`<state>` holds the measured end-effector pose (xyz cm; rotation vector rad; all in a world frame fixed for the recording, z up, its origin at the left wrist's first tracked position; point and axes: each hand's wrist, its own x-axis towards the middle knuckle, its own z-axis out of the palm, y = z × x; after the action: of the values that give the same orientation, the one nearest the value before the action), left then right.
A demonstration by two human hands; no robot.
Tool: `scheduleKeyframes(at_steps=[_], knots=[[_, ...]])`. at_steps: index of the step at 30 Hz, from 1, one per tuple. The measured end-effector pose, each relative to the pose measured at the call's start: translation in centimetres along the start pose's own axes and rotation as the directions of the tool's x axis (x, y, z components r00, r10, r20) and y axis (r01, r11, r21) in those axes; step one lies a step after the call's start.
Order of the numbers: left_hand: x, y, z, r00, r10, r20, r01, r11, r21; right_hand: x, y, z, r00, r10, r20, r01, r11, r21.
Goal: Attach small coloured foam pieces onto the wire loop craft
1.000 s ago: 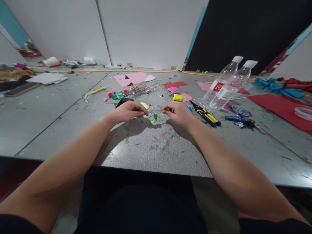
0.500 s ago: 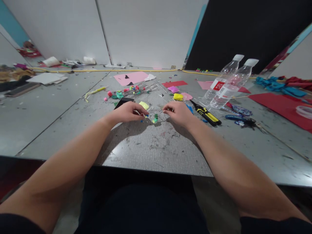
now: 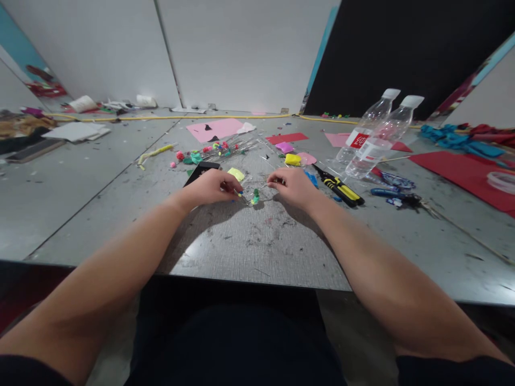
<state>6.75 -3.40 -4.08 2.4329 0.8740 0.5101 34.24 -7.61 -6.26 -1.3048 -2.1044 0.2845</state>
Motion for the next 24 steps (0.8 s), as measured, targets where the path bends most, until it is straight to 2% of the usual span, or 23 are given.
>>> scheduleKeyframes(at_steps=[15, 24], knots=[[-0.01, 0.28, 0.37, 0.999, -0.051, -0.013, 0.048, 0.983, -0.177, -0.04, -0.41, -0.03, 0.999, -0.002, -0.053, 0.004, 0.999, 0.034], [-0.09, 0.57, 0.29, 1.0, -0.017, -0.006, 0.017, 0.998, -0.067, -0.06, -0.22, 0.06, 0.999, -0.004, -0.051, 0.005, 1.0, 0.025]])
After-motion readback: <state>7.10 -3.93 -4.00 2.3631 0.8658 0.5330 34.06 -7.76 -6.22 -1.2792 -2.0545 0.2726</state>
